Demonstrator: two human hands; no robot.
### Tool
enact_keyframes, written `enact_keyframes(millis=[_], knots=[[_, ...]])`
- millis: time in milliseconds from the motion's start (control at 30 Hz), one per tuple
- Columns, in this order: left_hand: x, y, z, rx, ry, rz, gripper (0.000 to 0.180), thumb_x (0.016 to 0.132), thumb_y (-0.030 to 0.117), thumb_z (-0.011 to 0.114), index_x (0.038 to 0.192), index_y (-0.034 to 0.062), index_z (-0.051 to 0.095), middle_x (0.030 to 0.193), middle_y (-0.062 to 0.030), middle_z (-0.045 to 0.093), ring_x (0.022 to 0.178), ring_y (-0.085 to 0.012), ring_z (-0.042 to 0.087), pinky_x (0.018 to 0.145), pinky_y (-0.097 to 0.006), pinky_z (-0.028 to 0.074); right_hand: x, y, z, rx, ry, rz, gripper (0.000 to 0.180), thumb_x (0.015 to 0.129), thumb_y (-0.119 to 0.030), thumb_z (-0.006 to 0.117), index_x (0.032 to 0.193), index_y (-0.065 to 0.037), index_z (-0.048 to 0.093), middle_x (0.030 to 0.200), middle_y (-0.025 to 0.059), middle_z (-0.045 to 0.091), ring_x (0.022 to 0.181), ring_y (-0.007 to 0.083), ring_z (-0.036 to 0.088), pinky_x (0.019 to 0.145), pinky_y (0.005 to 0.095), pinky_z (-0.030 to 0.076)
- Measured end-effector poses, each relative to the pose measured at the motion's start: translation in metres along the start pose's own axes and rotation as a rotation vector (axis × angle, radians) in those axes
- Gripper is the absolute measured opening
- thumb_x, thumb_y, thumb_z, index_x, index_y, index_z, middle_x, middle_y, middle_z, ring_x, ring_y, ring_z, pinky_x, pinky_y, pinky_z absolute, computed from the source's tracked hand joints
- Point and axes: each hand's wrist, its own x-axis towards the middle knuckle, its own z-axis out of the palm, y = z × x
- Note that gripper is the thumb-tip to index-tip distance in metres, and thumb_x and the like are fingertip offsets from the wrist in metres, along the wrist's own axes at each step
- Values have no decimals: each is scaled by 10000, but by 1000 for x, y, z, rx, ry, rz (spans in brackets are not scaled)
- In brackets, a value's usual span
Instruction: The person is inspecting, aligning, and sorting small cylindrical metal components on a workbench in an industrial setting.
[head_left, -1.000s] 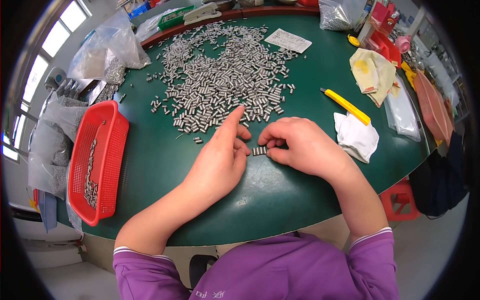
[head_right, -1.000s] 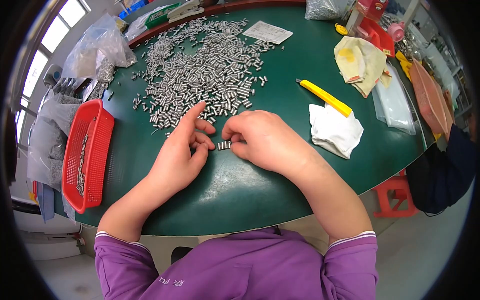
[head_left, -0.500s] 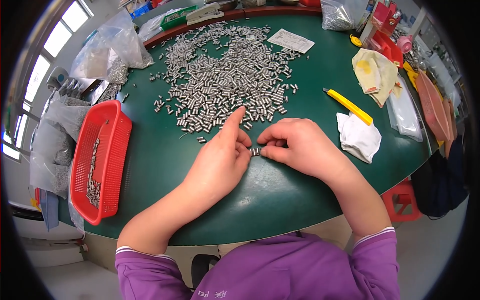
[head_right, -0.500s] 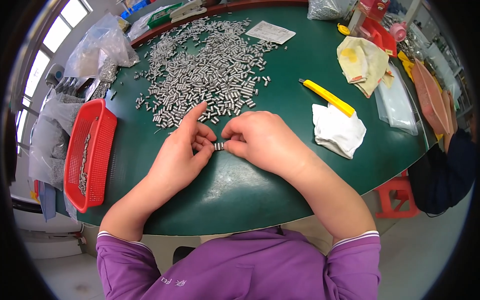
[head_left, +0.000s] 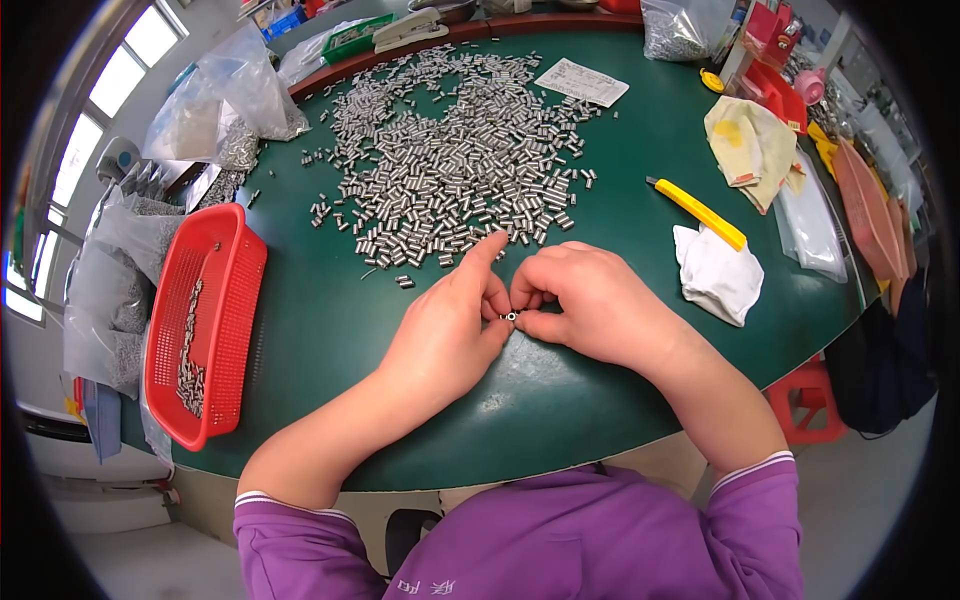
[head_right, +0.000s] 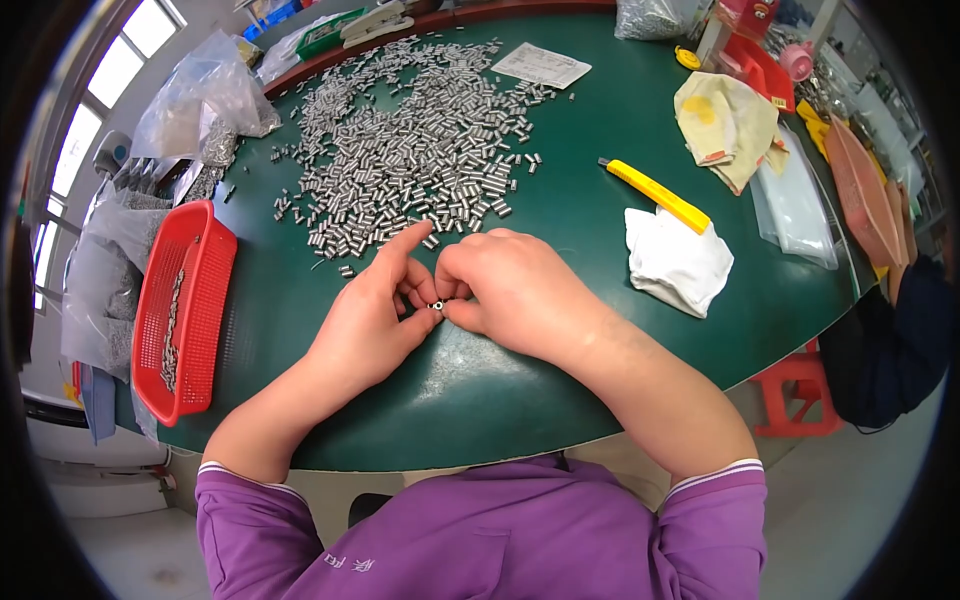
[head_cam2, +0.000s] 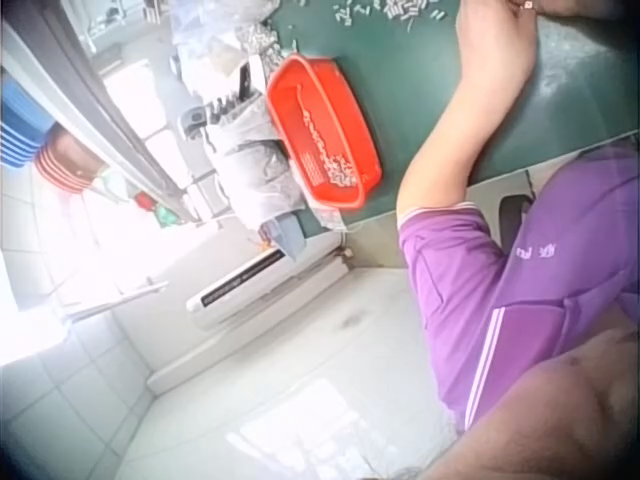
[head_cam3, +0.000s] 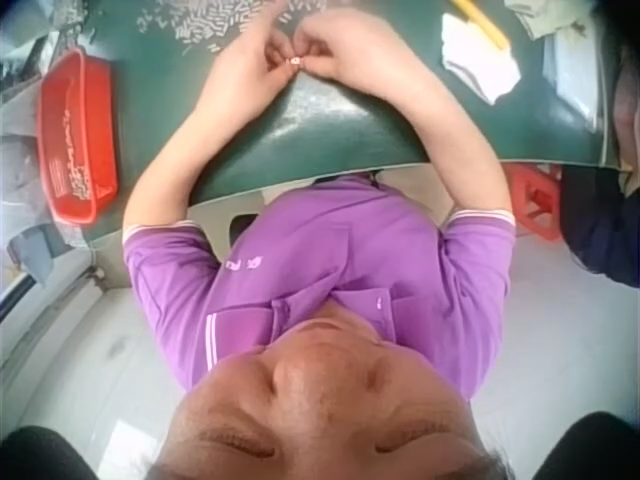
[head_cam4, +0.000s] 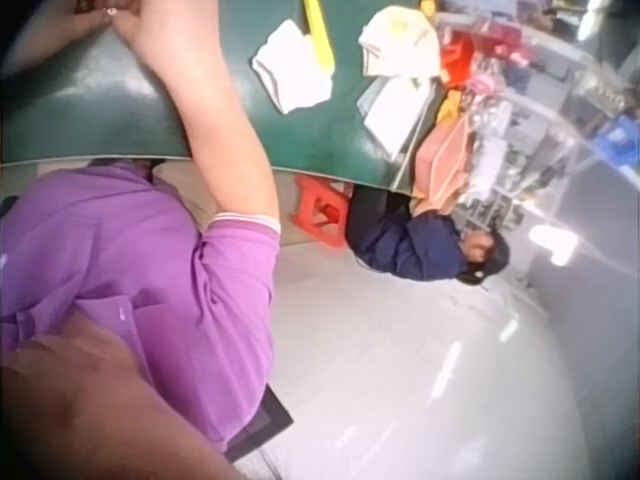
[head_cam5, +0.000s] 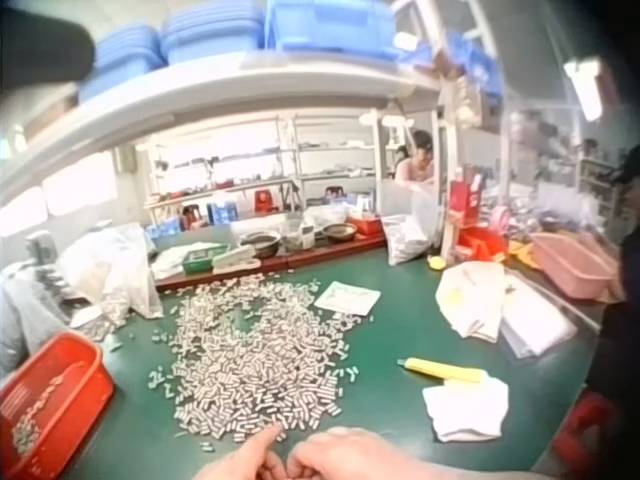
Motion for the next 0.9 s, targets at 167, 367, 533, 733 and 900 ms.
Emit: enact_keyframes(millis=[167,367,533,733,900], knots=[[0,2,-1,-15,-32,-21,763,754,-69,680,1433,57,355,898,-34,563,794,-132,555,732,-264,479,-1,3,-1,18,-23,-27,156,712,-122,729,807,-82,611,807,59,649,813,274,623,746,396,497],[1,6,-6,-48,-50,-32,735,774,-58,672,1429,33,351,900,-37,573,790,-125,558,736,-255,483,-1,0,-9,123,-95,49,138,748,-127,708,866,-80,654,841,76,664,825,269,637,737,386,514],[2,4,-4,-65,-23,-34,659,824,-44,638,1415,0,351,881,-47,610,766,-114,579,716,-247,492,-2,5,-5,89,-43,25,128,773,-163,686,858,-67,673,834,98,664,783,279,651,725,394,523],[-2,8,-7,-48,-103,-65,690,794,-25,636,1414,-14,334,913,-99,605,820,-228,633,758,-346,526,-1,2,-6,59,-101,-35,129,760,-137,686,857,-61,650,836,97,662,794,286,649,713,388,520],[-4,12,-8,19,-117,-10,720,781,-65,625,1431,5,323,941,-89,570,816,-184,591,751,-305,503,-2,0,-11,107,-114,-9,106,758,-102,659,857,-69,642,825,86,651,811,285,636,730,394,513]])
